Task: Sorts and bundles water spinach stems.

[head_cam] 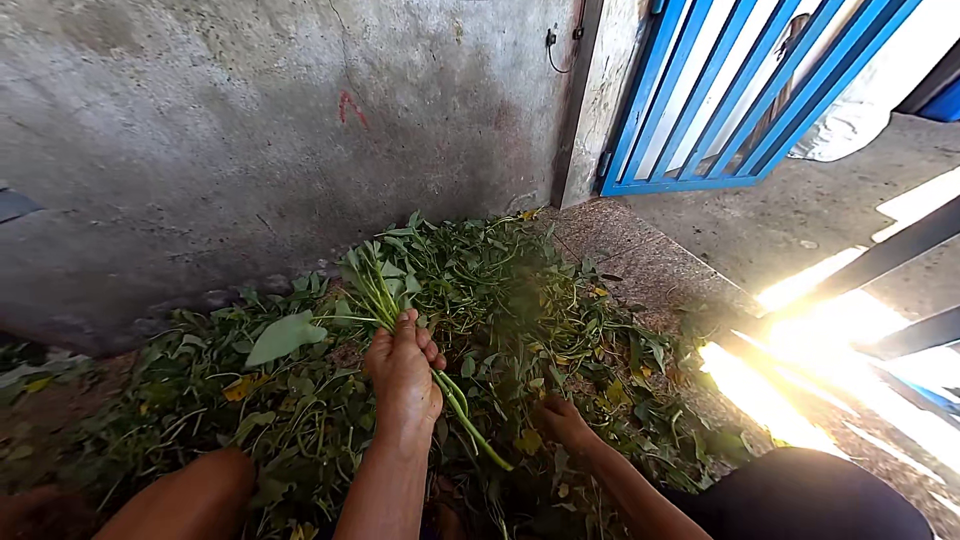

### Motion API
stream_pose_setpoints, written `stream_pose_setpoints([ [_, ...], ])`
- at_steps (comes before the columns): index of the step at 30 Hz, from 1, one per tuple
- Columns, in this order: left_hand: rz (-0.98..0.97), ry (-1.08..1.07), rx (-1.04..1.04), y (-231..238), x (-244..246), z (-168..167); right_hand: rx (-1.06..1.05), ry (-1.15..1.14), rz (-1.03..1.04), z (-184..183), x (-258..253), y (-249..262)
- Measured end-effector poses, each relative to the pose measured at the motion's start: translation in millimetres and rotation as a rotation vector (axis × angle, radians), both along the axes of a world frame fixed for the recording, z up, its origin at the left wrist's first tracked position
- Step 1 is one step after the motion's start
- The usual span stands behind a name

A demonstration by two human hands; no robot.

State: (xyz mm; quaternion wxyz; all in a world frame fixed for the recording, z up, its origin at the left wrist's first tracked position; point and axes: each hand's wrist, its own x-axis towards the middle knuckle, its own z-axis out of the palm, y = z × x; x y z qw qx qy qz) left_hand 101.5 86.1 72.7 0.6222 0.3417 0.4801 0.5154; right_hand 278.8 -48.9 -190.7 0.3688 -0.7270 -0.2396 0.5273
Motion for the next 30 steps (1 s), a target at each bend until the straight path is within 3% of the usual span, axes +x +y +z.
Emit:
stream_pose_setpoints([
  [6, -0.037, -0.051, -0.116, 3, -1, -2, -0.361, -0.393, 0.308, -67, -17, -2],
  [10, -0.056, -0.06, -0.141, 3, 0, 0, -0.547, -0.543, 0.461, -52, -22, -9],
  [13, -0.106, -0.058, -0.149, 2, 0, -1, -0.596, -0.506, 0.63, -43, -7, -23],
  [16, -0.143, -0.058, -0.148, -1, 1, -2, -0.357, -0.289, 0.562, -33, 12, -39],
  [18, -0.154, -0.055, -0.153, -3, 3, -2, -0.019, -0.053, 0.261, -3, 11, -49],
  [20, -0.171, -0.056, -0.167, -6, 5, -4, 0.155, 0.125, -0.051, 17, 7, -55],
  [23, -0.199, -0.057, -0.194, -7, 11, -8, 0.173, -0.019, -0.185, 37, 4, -58],
  [27, -0.228, -0.025, -0.231, -10, 15, -17, 0.439, -0.079, -0.222, 76, -12, -57],
  [30, -0.262, 0.006, -0.237, -13, 19, -21, 0.547, -0.285, -0.222, 95, -25, -49],
])
